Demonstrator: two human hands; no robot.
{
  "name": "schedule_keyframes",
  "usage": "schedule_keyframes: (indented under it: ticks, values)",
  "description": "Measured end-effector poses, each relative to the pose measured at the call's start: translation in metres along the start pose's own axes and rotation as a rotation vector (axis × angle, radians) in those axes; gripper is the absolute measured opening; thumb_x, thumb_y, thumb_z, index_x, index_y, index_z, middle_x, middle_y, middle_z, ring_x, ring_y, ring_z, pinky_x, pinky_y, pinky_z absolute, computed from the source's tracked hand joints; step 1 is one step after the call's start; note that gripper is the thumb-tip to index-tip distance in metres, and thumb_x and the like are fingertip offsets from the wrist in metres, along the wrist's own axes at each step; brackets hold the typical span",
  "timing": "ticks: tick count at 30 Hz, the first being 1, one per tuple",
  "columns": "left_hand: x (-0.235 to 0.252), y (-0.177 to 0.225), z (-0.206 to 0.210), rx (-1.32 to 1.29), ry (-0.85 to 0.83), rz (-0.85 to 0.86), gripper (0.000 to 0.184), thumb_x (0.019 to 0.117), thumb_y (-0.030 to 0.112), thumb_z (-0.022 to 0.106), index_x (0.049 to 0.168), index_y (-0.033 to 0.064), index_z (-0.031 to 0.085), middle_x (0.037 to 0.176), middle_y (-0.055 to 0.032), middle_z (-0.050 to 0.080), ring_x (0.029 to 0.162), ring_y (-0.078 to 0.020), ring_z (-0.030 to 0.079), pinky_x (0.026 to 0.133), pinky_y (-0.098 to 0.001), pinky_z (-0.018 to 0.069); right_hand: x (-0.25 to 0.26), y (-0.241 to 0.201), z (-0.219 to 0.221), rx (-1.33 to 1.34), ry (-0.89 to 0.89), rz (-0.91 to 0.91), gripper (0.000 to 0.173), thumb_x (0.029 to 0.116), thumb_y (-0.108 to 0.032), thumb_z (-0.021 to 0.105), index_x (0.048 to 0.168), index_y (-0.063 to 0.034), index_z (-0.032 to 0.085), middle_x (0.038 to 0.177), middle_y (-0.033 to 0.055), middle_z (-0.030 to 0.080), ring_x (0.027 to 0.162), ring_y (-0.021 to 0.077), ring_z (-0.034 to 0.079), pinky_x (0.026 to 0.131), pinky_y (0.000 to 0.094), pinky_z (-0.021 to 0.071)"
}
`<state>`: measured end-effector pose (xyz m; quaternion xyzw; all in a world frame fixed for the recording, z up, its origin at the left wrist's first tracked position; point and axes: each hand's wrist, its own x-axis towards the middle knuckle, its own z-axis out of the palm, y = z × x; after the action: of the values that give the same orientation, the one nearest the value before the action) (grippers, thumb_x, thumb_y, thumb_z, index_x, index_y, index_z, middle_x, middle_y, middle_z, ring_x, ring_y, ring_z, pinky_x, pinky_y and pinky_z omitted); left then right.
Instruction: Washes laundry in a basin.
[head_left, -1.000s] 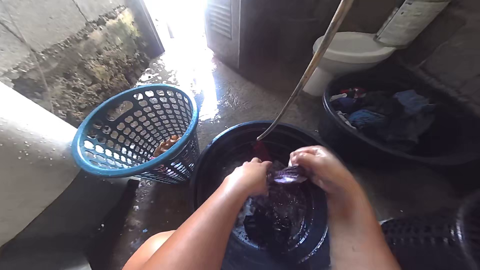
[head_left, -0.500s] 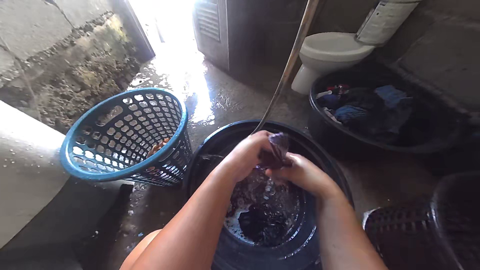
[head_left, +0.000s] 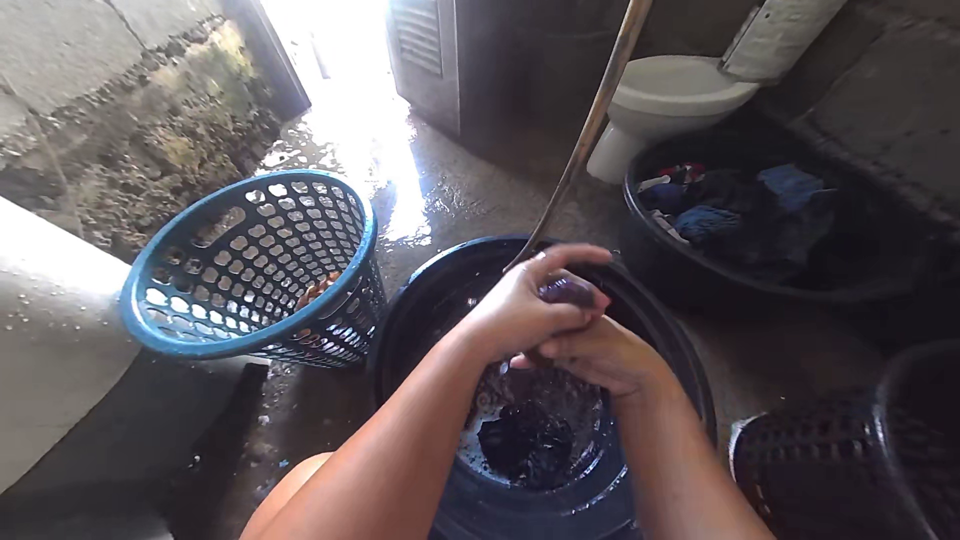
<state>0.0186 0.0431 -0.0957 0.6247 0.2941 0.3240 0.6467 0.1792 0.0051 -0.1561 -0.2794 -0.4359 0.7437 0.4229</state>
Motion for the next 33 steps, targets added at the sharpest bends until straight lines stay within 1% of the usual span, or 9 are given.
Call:
schedule_keyframes:
  ticks: [2, 6, 9, 20, 24, 26, 27, 29, 33]
  values:
    - [-0.001, -0.003, 0.003, -0.048, -0.079, -0.041, 0.047, 0.0965, -0.006, 0.060, 0.142, 0.0064, 0.057, 0.116, -0.0106, 0.072, 0.096, -0.0163, 0.071, 0.087, -0.0319, 0.0597, 0.005, 0.008, 0.001, 0.044, -0.136, 0.029, 0.018, 0.0814, -0.014, 0.082, 0.099, -0.0143, 0.077, 0.089, 0.0054, 0.077, 0.076, 0.0126, 0.073, 0.070, 0.0278, 0.0624]
    - [-0.001, -0.009, 0.006, -0.113, 0.034, -0.126, 0.021, 0.1041, 0.011, 0.057, 0.120, 0.0050, 0.068, 0.077, -0.0016, 0.060, 0.061, -0.0070, 0.055, 0.056, -0.0205, 0.0489, 0.009, 0.008, 0.004, -0.060, -0.145, 0.080, 0.011, 0.0829, -0.008, 0.074, 0.087, -0.0174, 0.072, 0.070, -0.0030, 0.065, 0.055, 0.0003, 0.055, 0.051, 0.0156, 0.0462]
    - [-0.001, -0.008, 0.011, -0.003, 0.147, -0.183, 0.025, 0.1076, 0.025, 0.053, 0.096, 0.0065, 0.066, 0.071, 0.0011, 0.056, 0.059, -0.0058, 0.052, 0.055, -0.0215, 0.0457, 0.005, 0.008, 0.012, -0.239, -0.005, 0.120, 0.011, 0.0909, -0.008, 0.065, 0.087, -0.0181, 0.067, 0.065, -0.0069, 0.058, 0.048, -0.0023, 0.043, 0.045, 0.0134, 0.0375]
    - [-0.002, 0.002, 0.012, -0.055, 0.428, -0.098, 0.046, 0.1103, 0.025, 0.038, 0.066, 0.0129, 0.046, 0.053, 0.0040, 0.037, 0.042, -0.0067, 0.034, 0.040, -0.0227, 0.0308, 0.019, 0.009, 0.058, -0.939, 0.339, -0.132, 0.012, 0.0892, -0.013, 0.074, 0.099, -0.0102, 0.067, 0.082, 0.0010, 0.068, 0.075, 0.0107, 0.066, 0.068, 0.0348, 0.0564]
    - [-0.018, 0.034, -0.033, 0.590, 0.830, 0.090, 0.041, 0.1073, 0.033, 0.045, 0.076, 0.0099, 0.060, 0.064, 0.0018, 0.049, 0.058, -0.0120, 0.050, 0.057, -0.0371, 0.0445, 0.040, 0.040, 0.004, -1.051, 0.178, 0.232, 0.065, 0.0933, -0.034, 0.077, 0.147, -0.0086, 0.050, 0.115, 0.0192, 0.067, 0.101, 0.0334, 0.067, 0.091, 0.0554, 0.0541]
    - [-0.038, 0.053, -0.069, 0.865, 1.125, 0.151, 0.034, 0.1049, 0.037, 0.048, 0.096, 0.0106, 0.069, 0.082, -0.0020, 0.062, 0.076, -0.0151, 0.060, 0.071, -0.0446, 0.0491, 0.033, 0.083, -0.045, -1.113, 0.226, 0.625, 0.065, 0.0947, -0.038, 0.075, 0.144, -0.0014, 0.053, 0.133, 0.0269, 0.061, 0.123, 0.0416, 0.060, 0.108, 0.0595, 0.0448]
    - [-0.048, 0.060, -0.086, 0.963, 1.214, 0.106, 0.036, 0.1037, 0.042, 0.049, 0.116, 0.0140, 0.069, 0.107, -0.0059, 0.067, 0.102, -0.0201, 0.062, 0.092, -0.0529, 0.0437, 0.021, 0.108, -0.063, -1.141, 0.242, 0.842, 0.066, 0.0929, -0.037, 0.076, 0.139, 0.0051, 0.056, 0.134, 0.0306, 0.060, 0.127, 0.0442, 0.057, 0.109, 0.0611, 0.0421]
    - [-0.066, 0.061, -0.115, 1.034, 1.237, -0.082, 0.063, 0.0976, 0.048, 0.052, 0.151, 0.0154, 0.048, 0.158, -0.0185, 0.038, 0.150, -0.0380, 0.029, 0.117, -0.0691, 0.0106, -0.010, 0.156, -0.079, -1.188, 0.117, 1.210, 0.073, 0.0894, -0.044, 0.077, 0.132, 0.0113, 0.058, 0.133, 0.0319, 0.059, 0.126, 0.0429, 0.057, 0.107, 0.0597, 0.0424]
    - [-0.060, 0.046, -0.117, 1.007, 1.121, -0.273, 0.064, 0.0951, 0.040, 0.066, 0.150, 0.0107, 0.050, 0.166, -0.0227, 0.021, 0.153, -0.0479, 0.011, 0.114, -0.0770, 0.0077, -0.035, 0.215, -0.093, -1.254, -0.273, 1.353, 0.057, 0.0942, -0.035, 0.072, 0.138, -0.0007, 0.061, 0.138, 0.0261, 0.059, 0.132, 0.0398, 0.055, 0.108, 0.0616, 0.0422]
